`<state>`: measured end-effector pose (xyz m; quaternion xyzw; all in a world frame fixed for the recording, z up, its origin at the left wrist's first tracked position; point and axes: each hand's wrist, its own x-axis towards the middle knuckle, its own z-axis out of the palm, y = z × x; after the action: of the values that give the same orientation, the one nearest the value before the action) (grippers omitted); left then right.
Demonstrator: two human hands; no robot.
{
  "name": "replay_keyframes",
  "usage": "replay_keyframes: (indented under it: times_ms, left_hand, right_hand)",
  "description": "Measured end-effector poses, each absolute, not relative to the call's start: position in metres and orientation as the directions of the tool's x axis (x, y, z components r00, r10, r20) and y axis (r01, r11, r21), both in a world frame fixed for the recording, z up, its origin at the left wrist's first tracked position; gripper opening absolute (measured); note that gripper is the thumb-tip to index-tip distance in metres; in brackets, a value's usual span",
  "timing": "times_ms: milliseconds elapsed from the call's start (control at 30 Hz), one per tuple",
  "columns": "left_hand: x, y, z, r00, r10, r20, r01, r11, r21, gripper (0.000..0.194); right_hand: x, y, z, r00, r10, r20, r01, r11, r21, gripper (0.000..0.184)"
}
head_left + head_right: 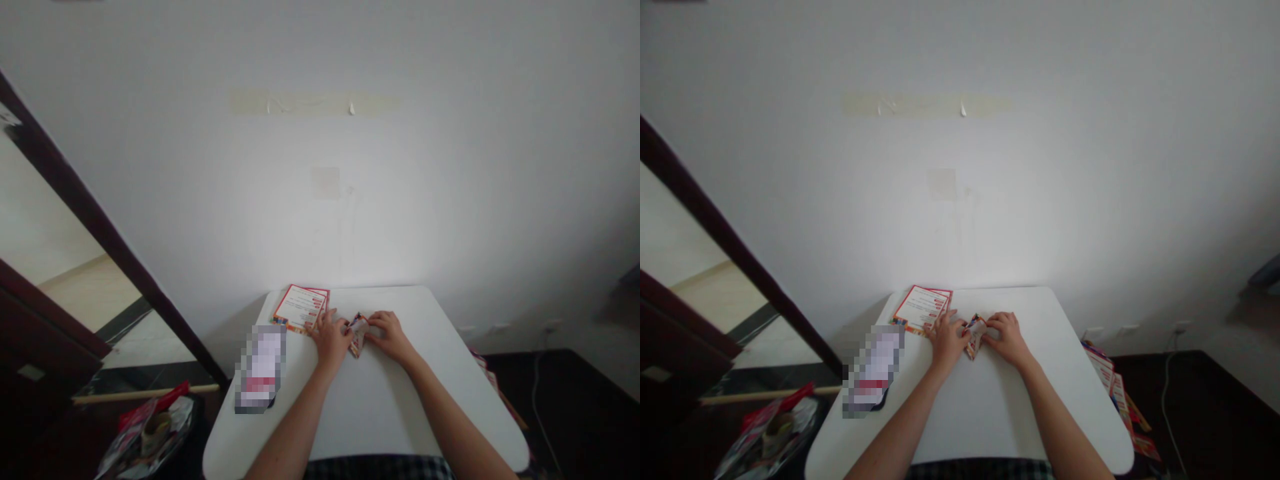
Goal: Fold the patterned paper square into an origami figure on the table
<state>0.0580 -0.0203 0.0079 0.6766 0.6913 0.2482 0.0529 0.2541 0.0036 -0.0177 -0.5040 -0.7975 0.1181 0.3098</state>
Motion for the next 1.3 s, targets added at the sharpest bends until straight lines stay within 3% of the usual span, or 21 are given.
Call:
replay_keyframes:
  times_ms: [433, 700, 900, 1300]
  left_hand:
    - [0.058, -0.021, 0.008, -0.075, 0.962, 0.264, 0.907, -0.044, 0.418, 0.014]
    - [0.049, -0.02, 0.006, 0.036, 0.974, 0.222, 0.916, -0.121, 0.381, 0.022]
    - [0.042, -0.018, 0.001, 0.077, 0.979, 0.19, 0.922, -0.142, 0.361, 0.049]
    - [0.045, -0.021, 0.012, 0.067, 0.989, 0.131, 0.929, -0.11, 0.353, 0.051]
  right_hand:
    - [0.239, -0.009, -0.006, -0.223, 0.932, 0.287, 0.846, 0.331, -0.417, 0.033]
    - [0.236, -0.006, -0.006, -0.146, 0.961, 0.235, 0.862, 0.24, -0.447, 0.028]
    - [0.236, -0.006, -0.006, -0.122, 0.963, 0.242, 0.86, 0.224, -0.458, 0.019]
    - [0.246, 0.001, -0.017, -0.189, 0.937, 0.293, 0.806, 0.318, -0.499, 0.021]
